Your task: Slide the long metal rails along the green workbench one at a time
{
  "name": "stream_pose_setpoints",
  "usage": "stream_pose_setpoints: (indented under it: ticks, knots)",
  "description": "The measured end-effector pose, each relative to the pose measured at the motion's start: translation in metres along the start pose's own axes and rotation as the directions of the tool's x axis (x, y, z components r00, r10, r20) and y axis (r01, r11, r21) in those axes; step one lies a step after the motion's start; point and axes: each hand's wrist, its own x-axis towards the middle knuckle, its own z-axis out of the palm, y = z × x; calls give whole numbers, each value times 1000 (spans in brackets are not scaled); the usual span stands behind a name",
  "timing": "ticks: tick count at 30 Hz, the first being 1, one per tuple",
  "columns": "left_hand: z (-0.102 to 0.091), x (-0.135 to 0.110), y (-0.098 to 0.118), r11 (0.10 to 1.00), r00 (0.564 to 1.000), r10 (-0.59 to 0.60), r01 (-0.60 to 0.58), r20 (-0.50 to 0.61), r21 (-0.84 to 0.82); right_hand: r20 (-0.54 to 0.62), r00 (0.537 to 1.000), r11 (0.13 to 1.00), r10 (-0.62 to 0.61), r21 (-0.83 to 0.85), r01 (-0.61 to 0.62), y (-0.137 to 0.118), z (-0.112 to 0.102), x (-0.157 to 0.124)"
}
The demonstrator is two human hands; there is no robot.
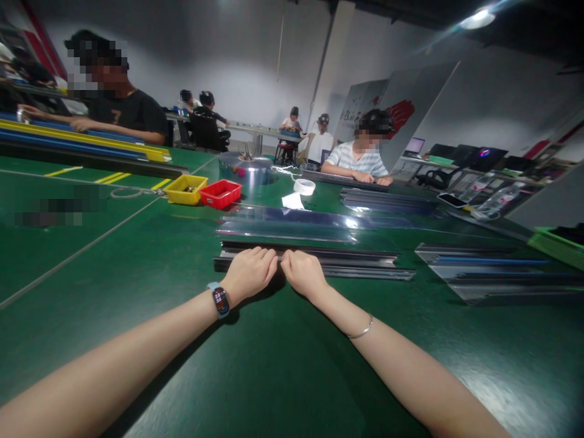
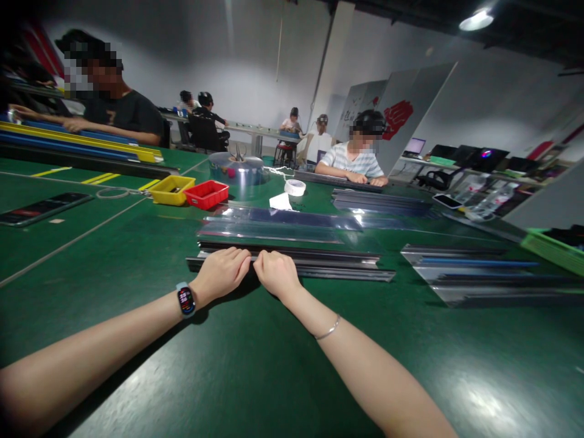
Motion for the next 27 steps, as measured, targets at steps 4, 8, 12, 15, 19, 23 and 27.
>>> stream_pose_setpoints:
  ticks: [4, 8, 12, 15, 19, 23, 27]
  knots:
    - [1, 0, -1, 1000, 999, 17, -17, 34, 2, -9, 1000, 1000, -5, 17, 5, 1, 1, 0]
    - [1, 0, -1, 1000, 1000, 9, -9, 27, 1, 5, 1000, 1000, 24, -4, -24, 1, 1, 0]
    - [1, 0, 0, 1000, 1000, 10, -10, 11, -6, -4, 1000, 1000, 21, 3, -21, 1, 1, 0]
    - [3, -1, -1, 1000, 1000, 17, -17, 15, -7, -31, 999, 999, -9, 44, 10, 2, 0, -1]
    - [2, -1, -1, 999, 1000, 22, -22, 7, -26, -29, 1000, 1000, -6, 29, 7, 2, 0, -1]
    - [0, 0, 1, 1000, 1000, 3, -3, -11, -27, -16, 1000, 1000, 8, 17, -7, 1, 1, 0]
    - [2, 0, 1, 999, 1000, 26, -25, 11, -27, -40, 999, 999, 1, 53, 1, 2, 0, -2]
